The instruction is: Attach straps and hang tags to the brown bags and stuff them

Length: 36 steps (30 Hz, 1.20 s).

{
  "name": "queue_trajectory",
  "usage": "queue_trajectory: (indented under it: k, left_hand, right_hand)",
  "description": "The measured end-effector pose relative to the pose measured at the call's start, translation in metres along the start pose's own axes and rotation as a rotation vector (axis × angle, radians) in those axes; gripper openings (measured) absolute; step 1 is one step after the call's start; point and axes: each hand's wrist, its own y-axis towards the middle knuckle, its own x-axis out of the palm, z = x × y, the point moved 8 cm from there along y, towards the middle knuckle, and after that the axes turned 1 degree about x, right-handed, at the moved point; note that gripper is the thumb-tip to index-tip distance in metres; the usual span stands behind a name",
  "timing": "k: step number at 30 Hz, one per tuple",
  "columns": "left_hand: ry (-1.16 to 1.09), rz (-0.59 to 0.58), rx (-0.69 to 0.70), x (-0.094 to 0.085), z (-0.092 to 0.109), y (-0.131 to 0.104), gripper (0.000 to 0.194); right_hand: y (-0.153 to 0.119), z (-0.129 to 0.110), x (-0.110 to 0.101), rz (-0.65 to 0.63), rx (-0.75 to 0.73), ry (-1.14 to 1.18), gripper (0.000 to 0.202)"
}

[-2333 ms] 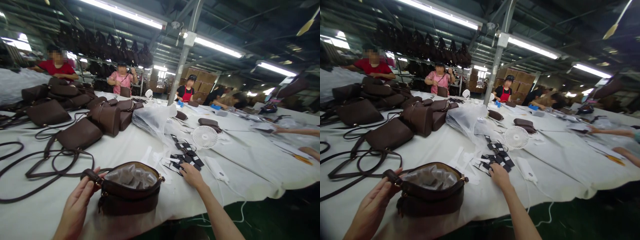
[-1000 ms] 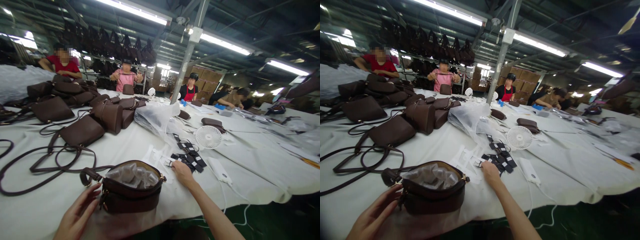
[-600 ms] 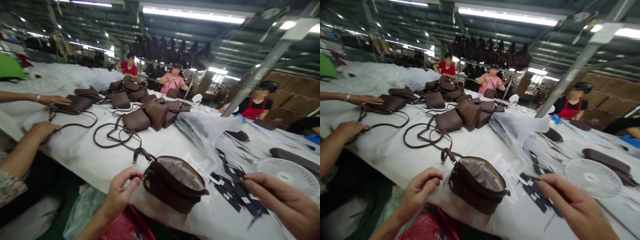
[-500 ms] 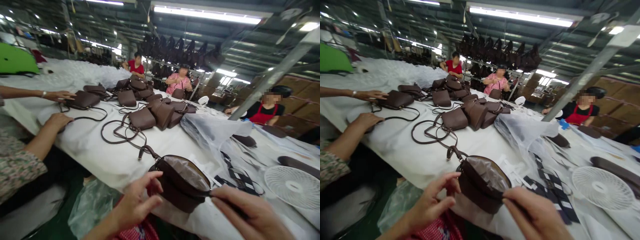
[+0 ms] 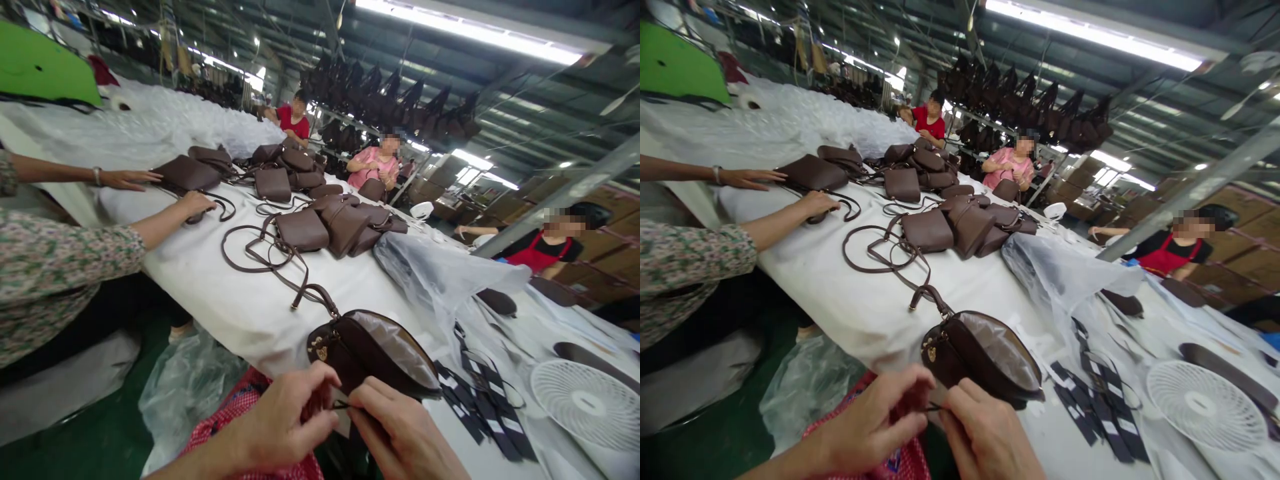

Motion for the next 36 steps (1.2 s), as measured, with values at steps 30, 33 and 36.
queue_trajectory:
  k: [30,33,36]
  left_hand:
    - [-0.175,0.37,0.011,-0.027,-0.071,0.077,0.023]
    - [-0.207,0.394,0.001,-0.026,-0.071,0.079,0.021]
    - [-0.233,0.409,-0.018,-0.026,-0.073,0.081,0.02]
  right_hand:
    - [0.097,0.033,-0.055,-0.078,0.039,-0.792,0.023]
    - [0.108,0.031,-0.051,-0.224,0.057,-0.827,0.02]
    - [0.117,0.029,-0.043,-0.357,0.066,-0.831,0.021]
